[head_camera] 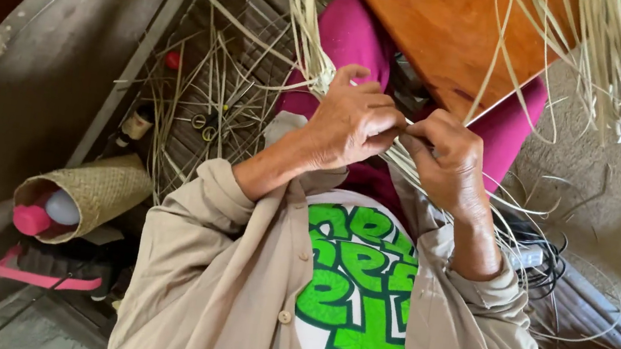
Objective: Weaving natural fiber strips together to create a handcrafted item
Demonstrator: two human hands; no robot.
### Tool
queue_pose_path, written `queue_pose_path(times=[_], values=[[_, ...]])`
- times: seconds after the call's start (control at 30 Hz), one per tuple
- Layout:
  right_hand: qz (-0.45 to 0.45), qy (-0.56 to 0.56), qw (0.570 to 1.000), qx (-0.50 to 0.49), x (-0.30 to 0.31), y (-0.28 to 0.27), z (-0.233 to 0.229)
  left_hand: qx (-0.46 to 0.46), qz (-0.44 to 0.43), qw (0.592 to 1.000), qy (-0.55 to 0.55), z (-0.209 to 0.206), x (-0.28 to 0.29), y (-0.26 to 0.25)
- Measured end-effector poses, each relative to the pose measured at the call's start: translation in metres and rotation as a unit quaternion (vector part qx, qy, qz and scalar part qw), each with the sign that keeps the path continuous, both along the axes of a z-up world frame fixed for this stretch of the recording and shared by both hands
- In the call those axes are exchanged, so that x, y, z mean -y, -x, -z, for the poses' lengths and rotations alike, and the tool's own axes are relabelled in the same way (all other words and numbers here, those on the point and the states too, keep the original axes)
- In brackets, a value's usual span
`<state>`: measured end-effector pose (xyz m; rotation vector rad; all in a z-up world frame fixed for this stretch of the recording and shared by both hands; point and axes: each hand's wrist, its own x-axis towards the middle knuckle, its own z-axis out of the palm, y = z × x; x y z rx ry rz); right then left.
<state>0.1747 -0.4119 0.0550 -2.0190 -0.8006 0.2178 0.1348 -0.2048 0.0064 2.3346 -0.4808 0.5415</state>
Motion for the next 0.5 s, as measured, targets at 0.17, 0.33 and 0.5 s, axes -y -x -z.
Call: queue_pose_path(times=[0.17, 0.33, 0.5], values=[[-0.04, -0.064, 0.991, -0.114, 0.011, -0.007, -0.004, -0.063, 0.014, 0.997, -0.032, 0.018, -0.022, -0.009], [-0.039, -0.045, 0.98, -0.189, 0.052, -0.01, -0.021, -0.141, -0.054, 0.988, -0.021, -0.012, -0.066, -0.023], [-0.018, -0.084, 0.965, -0.246, 0.129, -0.012, 0.002, -0.078, -0.137, 0.981, -0.116, -0.02, -0.128, -0.02]])
